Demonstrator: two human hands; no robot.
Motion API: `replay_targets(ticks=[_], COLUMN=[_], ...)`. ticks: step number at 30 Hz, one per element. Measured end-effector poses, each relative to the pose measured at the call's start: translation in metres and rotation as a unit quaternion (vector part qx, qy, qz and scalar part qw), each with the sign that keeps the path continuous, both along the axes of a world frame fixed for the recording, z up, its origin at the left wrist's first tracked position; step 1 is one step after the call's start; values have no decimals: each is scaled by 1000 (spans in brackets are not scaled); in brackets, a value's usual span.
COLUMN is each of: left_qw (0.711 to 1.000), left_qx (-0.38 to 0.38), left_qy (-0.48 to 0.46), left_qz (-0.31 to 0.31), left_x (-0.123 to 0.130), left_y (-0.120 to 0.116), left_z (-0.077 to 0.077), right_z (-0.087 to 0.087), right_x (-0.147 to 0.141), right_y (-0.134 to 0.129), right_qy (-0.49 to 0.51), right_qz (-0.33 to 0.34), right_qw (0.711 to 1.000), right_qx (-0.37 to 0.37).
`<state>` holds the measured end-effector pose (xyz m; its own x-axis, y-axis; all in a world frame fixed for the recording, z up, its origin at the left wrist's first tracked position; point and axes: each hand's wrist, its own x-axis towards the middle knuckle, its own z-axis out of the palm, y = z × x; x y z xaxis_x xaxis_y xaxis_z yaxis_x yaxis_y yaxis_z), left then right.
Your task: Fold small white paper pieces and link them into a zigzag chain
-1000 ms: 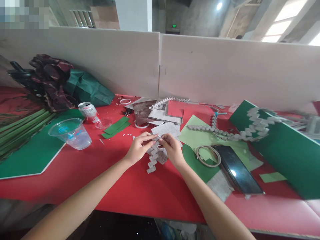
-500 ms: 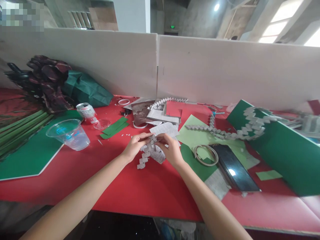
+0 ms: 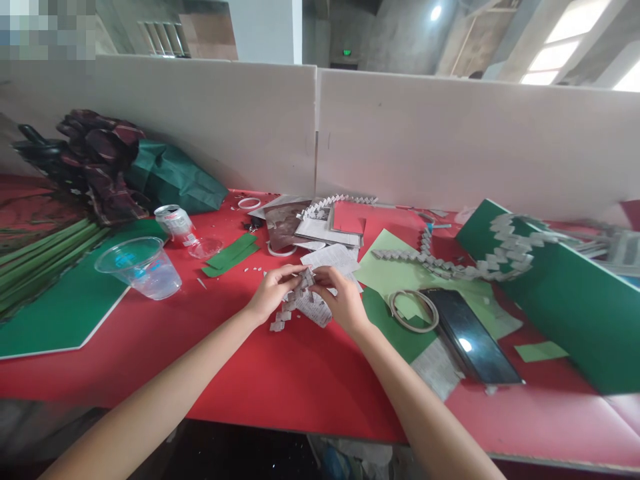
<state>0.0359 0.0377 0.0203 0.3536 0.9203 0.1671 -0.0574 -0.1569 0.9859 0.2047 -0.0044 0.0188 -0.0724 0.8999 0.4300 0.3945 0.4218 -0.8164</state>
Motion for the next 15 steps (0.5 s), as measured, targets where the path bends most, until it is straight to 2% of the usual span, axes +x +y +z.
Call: replay_targets(ticks=[9, 15], left_qw=[998, 999], left_qx=[58, 35], left_qy=[28, 28], left_qz=[0, -8], left_x=[-1, 1], left_y=[3, -1], left_z=[-7, -3], right_z=[-1, 0], right_x=[1, 2], right_y=[-1, 0], right_qy=[-75, -65], right_qz=[-7, 5], right_qw=[997, 998], right_qx=[16, 11])
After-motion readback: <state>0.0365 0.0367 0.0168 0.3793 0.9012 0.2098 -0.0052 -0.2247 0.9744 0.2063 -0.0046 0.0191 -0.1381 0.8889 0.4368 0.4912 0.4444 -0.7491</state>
